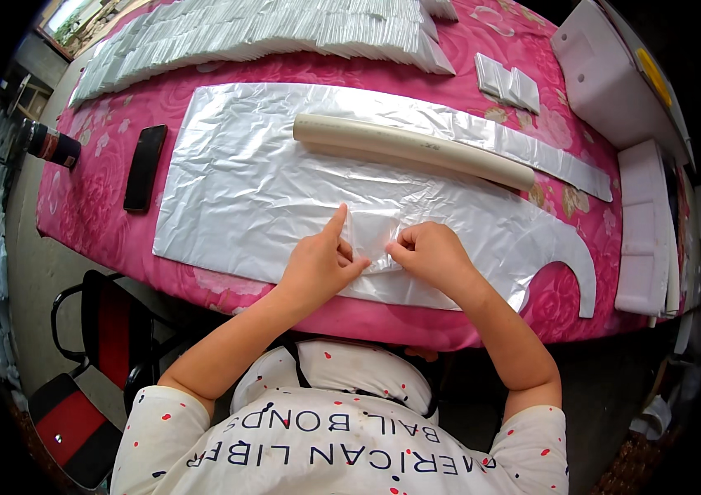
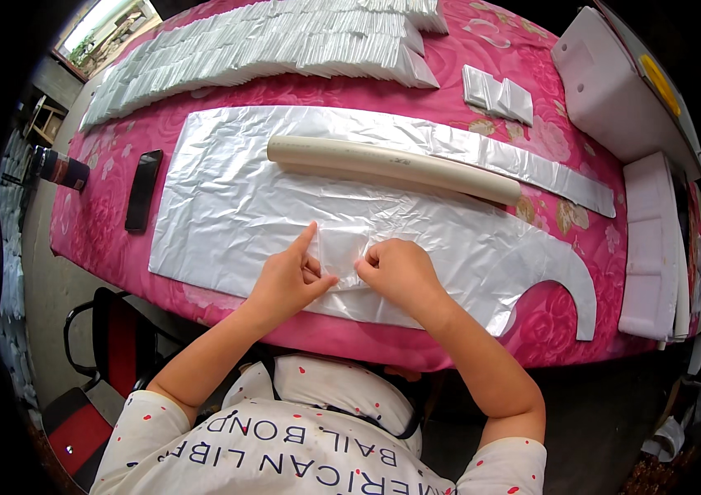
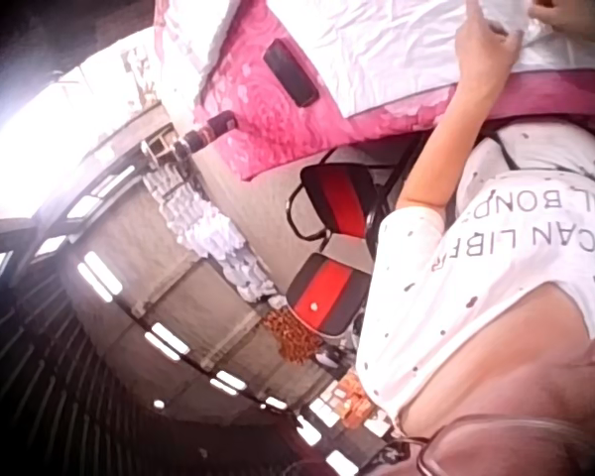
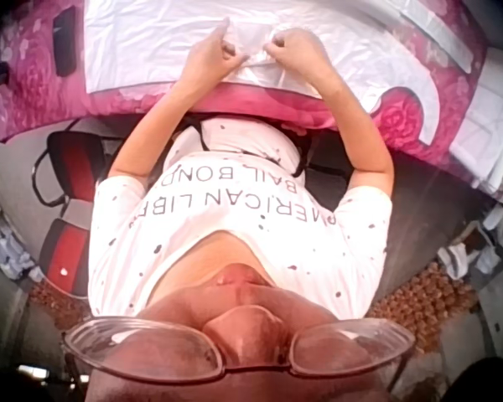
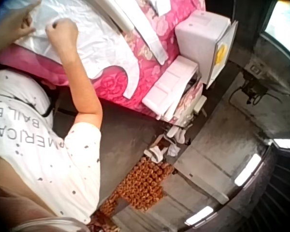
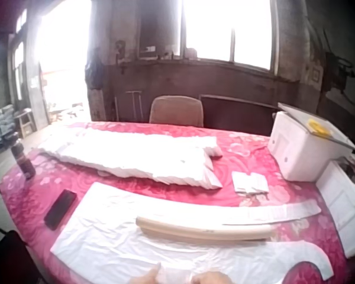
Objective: The person wraps small white rectangular items in clear plastic film. They unroll a sheet, place an item on it, fold the film around the item, and set the wrapped unit aside. The person repeats this process multiple times.
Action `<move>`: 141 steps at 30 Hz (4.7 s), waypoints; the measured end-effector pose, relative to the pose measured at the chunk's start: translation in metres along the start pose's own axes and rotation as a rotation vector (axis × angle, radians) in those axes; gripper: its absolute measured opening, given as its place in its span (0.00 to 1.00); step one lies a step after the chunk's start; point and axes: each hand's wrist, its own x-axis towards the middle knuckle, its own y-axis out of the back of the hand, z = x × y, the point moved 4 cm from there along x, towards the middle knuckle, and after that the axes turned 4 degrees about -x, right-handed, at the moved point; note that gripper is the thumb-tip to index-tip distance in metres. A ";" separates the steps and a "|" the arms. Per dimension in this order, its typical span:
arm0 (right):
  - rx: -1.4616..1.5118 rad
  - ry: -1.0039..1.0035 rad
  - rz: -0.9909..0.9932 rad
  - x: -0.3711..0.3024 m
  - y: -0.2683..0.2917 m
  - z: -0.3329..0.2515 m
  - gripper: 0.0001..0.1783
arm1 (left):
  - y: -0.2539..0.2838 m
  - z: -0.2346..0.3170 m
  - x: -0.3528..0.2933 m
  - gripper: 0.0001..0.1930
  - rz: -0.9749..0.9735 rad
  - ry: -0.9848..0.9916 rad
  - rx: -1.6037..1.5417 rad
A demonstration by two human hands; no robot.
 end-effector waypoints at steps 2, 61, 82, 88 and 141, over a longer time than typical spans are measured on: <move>-0.006 0.002 0.026 -0.001 0.000 0.000 0.16 | 0.002 0.005 -0.002 0.40 -0.027 0.021 0.006; 0.704 0.163 -0.094 -0.046 -0.026 -0.040 0.09 | 0.003 0.001 -0.074 0.29 -0.431 0.014 -0.996; 0.834 0.126 -0.159 -0.035 -0.030 -0.006 0.08 | 0.008 -0.013 -0.050 0.09 -0.210 0.191 -0.635; 0.925 0.080 -0.176 -0.035 -0.018 0.002 0.09 | 0.009 -0.011 -0.042 0.09 -0.216 0.196 -0.692; -0.488 0.249 0.353 -0.079 0.033 0.090 0.30 | -0.049 0.051 -0.006 0.38 -0.109 -0.620 0.487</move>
